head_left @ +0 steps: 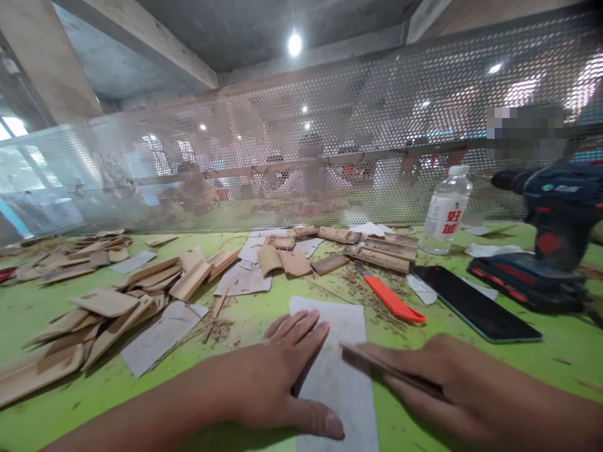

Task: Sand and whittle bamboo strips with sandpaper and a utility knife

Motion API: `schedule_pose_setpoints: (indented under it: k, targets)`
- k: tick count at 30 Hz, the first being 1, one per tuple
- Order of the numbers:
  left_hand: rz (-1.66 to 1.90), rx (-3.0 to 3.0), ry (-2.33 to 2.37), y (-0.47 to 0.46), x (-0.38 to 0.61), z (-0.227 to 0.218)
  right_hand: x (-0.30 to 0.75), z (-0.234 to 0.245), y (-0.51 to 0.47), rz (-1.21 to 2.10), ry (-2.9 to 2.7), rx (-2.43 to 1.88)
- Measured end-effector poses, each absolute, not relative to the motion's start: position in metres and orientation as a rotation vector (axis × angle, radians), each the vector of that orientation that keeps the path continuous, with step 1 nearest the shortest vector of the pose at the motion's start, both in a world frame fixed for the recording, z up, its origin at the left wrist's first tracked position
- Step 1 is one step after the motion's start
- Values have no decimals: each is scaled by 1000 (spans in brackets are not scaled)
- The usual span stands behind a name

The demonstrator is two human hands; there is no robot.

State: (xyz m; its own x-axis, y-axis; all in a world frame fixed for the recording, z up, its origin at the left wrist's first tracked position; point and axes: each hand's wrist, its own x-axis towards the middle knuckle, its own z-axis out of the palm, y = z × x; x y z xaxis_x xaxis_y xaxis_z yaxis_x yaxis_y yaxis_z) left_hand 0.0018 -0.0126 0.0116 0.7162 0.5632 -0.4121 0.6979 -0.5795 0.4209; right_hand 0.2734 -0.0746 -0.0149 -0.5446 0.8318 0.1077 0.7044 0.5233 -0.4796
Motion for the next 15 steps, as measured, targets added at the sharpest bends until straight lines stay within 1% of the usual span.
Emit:
schedule_pose_setpoints:
  k: [8, 15]
  targets:
    - [-341, 2362, 957, -14, 2, 13, 270, -4, -78, 746, -2482, -1192]
    - [-351, 2353, 958, -13, 3, 14, 271, -7, -77, 705, -2460, -1214]
